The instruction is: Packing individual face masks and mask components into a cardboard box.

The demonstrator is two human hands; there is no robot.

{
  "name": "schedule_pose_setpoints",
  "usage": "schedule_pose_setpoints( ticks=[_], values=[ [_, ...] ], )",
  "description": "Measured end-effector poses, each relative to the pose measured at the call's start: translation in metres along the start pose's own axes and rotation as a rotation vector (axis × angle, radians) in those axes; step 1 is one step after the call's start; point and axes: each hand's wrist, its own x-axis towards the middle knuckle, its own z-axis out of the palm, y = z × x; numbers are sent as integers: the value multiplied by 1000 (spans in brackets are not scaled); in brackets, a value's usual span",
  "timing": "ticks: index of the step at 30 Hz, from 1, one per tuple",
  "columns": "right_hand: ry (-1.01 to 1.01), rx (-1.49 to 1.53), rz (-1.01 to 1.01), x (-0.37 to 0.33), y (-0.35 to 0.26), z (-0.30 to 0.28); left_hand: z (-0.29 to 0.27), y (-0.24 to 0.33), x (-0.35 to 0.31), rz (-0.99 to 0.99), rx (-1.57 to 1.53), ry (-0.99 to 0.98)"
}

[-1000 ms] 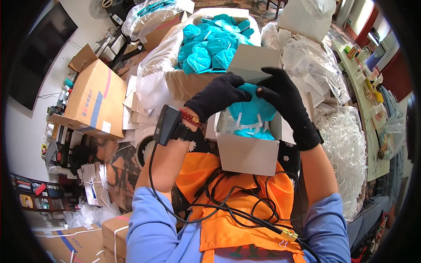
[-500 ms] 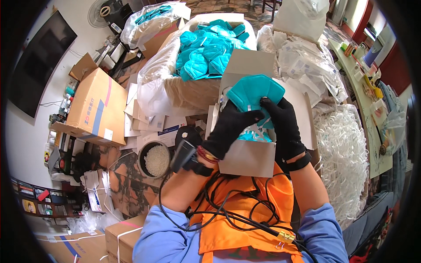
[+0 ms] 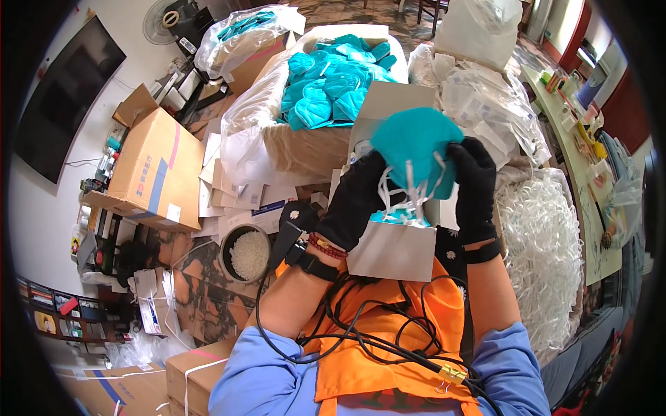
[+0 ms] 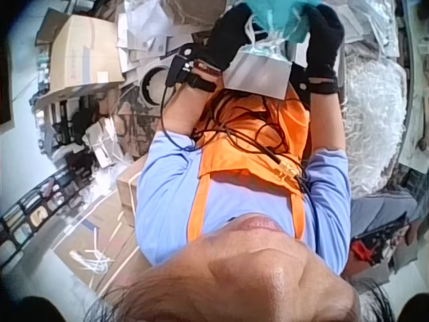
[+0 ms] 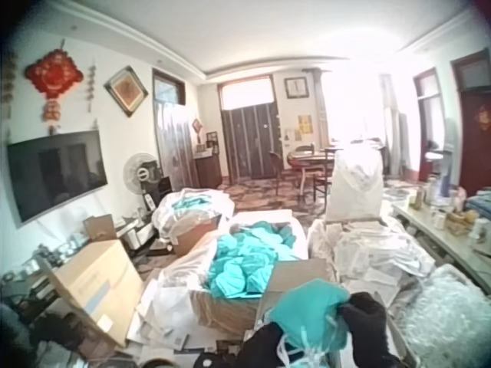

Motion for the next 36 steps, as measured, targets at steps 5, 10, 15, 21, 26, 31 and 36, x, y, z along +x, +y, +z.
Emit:
schedule_pose_setpoints(
  ticks=[5,10,15,21,26,31,36],
  values=[
    [-71,-3,-7,6,-14,-13,10,61,-3,-261,-582,-167],
    [-171,-30,28,15,-14,-19,13,70,-1,-174,-439,-233],
    [-189,-37,76,13,-11,-16,3,56,-2,-236,-244,-345],
    [64,-350,-337,11,-21,-47,3,53,6,-303,-407,137],
    [-82,-885,-461,-3,-34,-39,-18,10,27,127,186,207],
    [-187,-352,-213,-17,0,-6,13,38,7,-29,-75,57],
    [48,94,49,-18,8,18,20,53,-16,-13,-128,-91]
  ],
)
